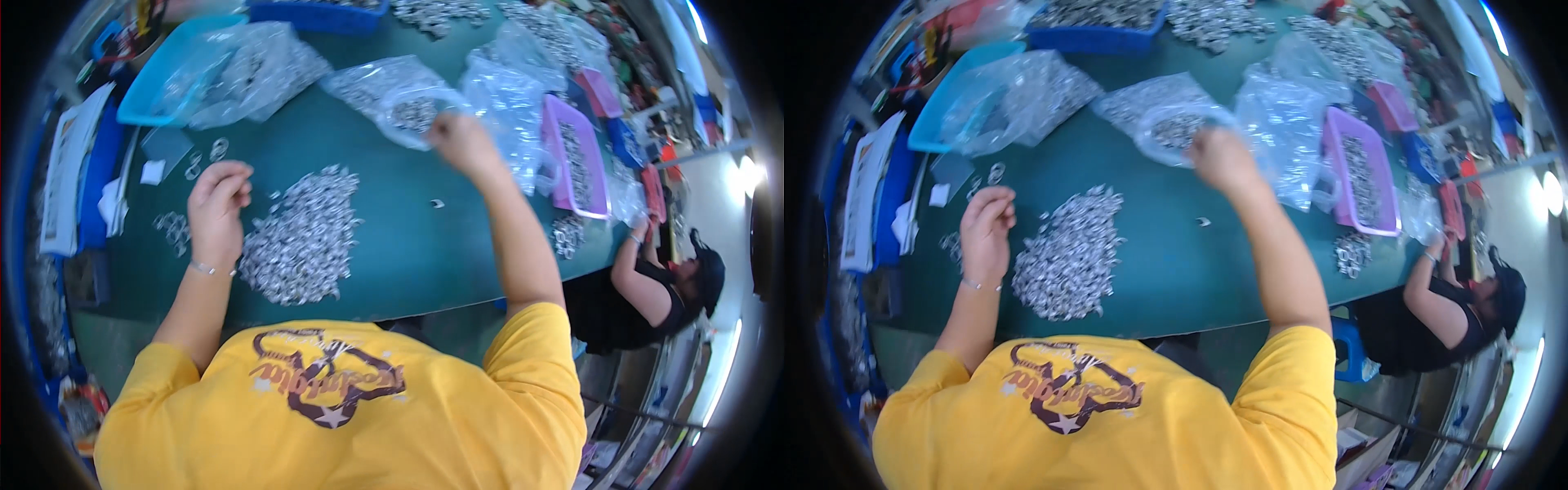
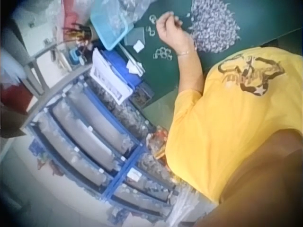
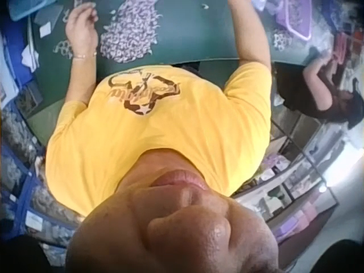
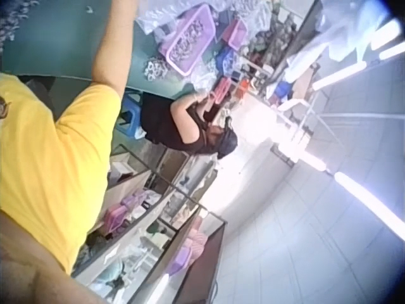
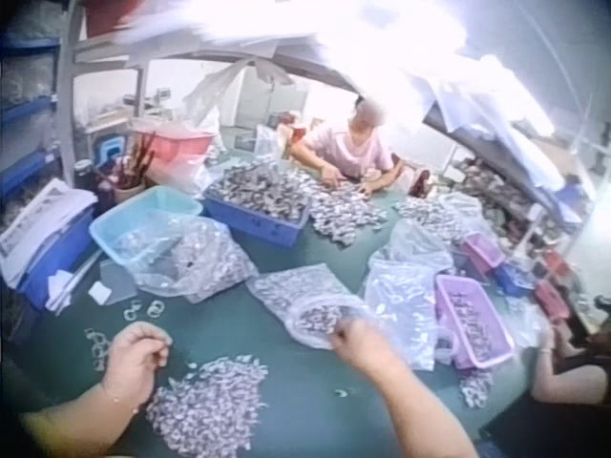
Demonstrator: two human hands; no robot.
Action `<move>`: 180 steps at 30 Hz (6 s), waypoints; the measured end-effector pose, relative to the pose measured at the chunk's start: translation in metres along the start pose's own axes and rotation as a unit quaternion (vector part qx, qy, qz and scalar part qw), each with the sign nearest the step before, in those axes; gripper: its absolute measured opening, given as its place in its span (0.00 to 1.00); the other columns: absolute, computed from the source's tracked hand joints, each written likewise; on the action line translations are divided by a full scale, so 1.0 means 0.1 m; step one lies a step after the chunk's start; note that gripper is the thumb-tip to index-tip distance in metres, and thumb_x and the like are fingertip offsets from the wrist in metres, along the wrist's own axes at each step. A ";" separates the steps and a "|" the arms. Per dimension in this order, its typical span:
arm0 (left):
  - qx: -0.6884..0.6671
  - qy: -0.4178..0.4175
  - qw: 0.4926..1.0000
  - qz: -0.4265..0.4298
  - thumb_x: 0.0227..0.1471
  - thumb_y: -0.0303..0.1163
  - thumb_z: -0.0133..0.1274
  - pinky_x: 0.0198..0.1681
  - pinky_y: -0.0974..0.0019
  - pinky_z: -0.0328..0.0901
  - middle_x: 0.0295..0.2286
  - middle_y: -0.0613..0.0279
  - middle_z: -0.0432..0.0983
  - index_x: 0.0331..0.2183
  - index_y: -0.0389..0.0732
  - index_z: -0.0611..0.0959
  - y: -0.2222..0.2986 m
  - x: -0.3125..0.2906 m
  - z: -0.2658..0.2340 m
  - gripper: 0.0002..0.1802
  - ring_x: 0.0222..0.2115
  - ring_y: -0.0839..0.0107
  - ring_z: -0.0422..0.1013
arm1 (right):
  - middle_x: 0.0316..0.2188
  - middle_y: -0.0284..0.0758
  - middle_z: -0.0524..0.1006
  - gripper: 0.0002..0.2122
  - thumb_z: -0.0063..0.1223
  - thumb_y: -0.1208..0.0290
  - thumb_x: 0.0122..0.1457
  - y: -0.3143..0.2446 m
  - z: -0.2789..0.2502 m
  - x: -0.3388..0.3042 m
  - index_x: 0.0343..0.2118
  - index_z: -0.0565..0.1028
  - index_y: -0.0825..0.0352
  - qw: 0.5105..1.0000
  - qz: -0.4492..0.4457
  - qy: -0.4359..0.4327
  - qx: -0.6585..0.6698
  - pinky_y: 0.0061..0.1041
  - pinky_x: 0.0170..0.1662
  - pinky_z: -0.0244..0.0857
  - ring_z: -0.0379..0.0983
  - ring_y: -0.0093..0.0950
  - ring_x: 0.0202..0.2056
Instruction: The person sorts through a pile of small metal rings and parts, placing them into plastic bags.
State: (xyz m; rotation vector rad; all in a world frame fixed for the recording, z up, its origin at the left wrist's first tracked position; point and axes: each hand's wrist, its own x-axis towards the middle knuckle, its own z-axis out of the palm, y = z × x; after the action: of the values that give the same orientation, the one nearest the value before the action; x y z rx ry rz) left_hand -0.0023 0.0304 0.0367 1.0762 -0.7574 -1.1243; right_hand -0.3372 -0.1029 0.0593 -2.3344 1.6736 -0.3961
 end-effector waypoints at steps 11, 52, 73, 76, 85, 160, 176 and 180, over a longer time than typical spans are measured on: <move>0.541 -0.313 0.760 0.180 0.46 0.43 0.57 0.60 0.48 0.47 0.56 0.45 0.58 0.51 0.41 0.72 -0.40 -0.10 0.30 0.31 0.59 0.45 0.51 | 0.28 0.46 0.77 0.04 0.51 0.77 0.43 0.03 0.19 -0.97 0.22 0.77 0.67 0.990 0.005 -0.117 -0.074 0.37 0.41 0.69 0.75 0.44 0.36; 0.516 -0.324 0.773 0.176 0.51 0.53 0.49 0.60 0.46 0.42 0.57 0.46 0.54 0.54 0.45 0.68 -0.59 -0.12 0.23 0.34 0.60 0.48 0.47 | 0.33 0.50 0.76 0.10 0.44 0.80 0.49 -1.71 -3.39 2.55 0.32 0.78 0.69 0.842 -0.089 0.423 -0.323 0.39 0.45 0.65 0.72 0.48 0.39; 0.487 -0.322 0.783 0.213 0.47 0.49 0.55 0.61 0.45 0.44 0.57 0.44 0.55 0.52 0.43 0.70 -0.58 -0.16 0.35 0.33 0.60 0.47 0.48 | 0.29 0.42 0.78 0.14 0.45 0.64 0.56 -0.98 -5.40 1.39 0.29 0.77 0.72 0.689 -0.213 0.609 0.331 0.30 0.32 0.70 0.75 0.32 0.27; 0.448 -0.283 0.827 0.190 0.45 0.46 0.59 0.61 0.42 0.38 0.59 0.43 0.51 0.53 0.39 0.69 -0.44 -0.08 0.24 0.36 0.61 0.48 0.45 | 0.38 0.41 0.77 0.15 0.46 0.63 0.56 -0.51 -4.36 0.92 0.42 0.74 0.69 0.795 -0.068 0.602 0.020 0.29 0.41 0.70 0.75 0.31 0.37; 0.005 -0.469 0.882 -0.045 0.35 0.61 0.63 0.61 0.56 0.47 0.59 0.50 0.53 0.61 0.38 0.50 -0.05 -0.35 0.65 0.63 0.61 0.58 0.49 | 0.37 0.41 0.75 0.14 0.44 0.69 0.62 -0.47 -0.01 -0.68 0.44 0.71 0.76 0.841 0.132 0.335 0.404 0.31 0.43 0.68 0.73 0.33 0.38; -0.217 -0.195 0.950 -0.110 0.42 0.23 0.48 0.28 0.71 0.69 0.31 0.59 0.73 0.41 0.35 0.75 0.87 0.14 0.42 0.19 0.27 0.73 0.72 | 0.35 0.38 0.76 0.16 0.56 0.74 0.49 -0.60 0.26 -1.10 0.42 0.71 0.74 0.823 -0.018 0.085 0.561 0.25 0.40 0.68 0.74 0.27 0.36; 0.041 -0.017 0.987 0.155 0.43 0.15 0.50 0.32 0.80 0.59 0.28 0.72 0.64 0.41 0.37 0.75 0.41 0.20 0.37 0.19 0.28 0.83 0.61 | 0.15 0.27 0.61 0.07 0.44 0.75 0.56 -0.19 0.58 0.49 0.22 0.64 0.62 0.574 0.380 0.164 0.707 0.17 0.15 0.50 0.55 0.18 0.14; 0.055 -0.039 0.990 0.122 0.45 0.16 0.50 0.29 0.81 0.58 0.25 0.73 0.65 0.39 0.36 0.77 0.49 0.15 0.33 0.15 0.24 0.85 0.62 | 0.14 0.27 0.59 0.08 0.40 0.77 0.54 -0.32 0.08 1.05 0.19 0.62 0.62 0.549 0.307 0.165 0.760 0.19 0.15 0.47 0.53 0.20 0.13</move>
State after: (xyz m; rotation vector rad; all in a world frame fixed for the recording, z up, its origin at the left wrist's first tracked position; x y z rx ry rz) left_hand -0.0118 0.0099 0.0931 1.0050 -0.9953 -0.9292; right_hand -0.2742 -0.1921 0.0716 -0.3430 1.0953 -1.3893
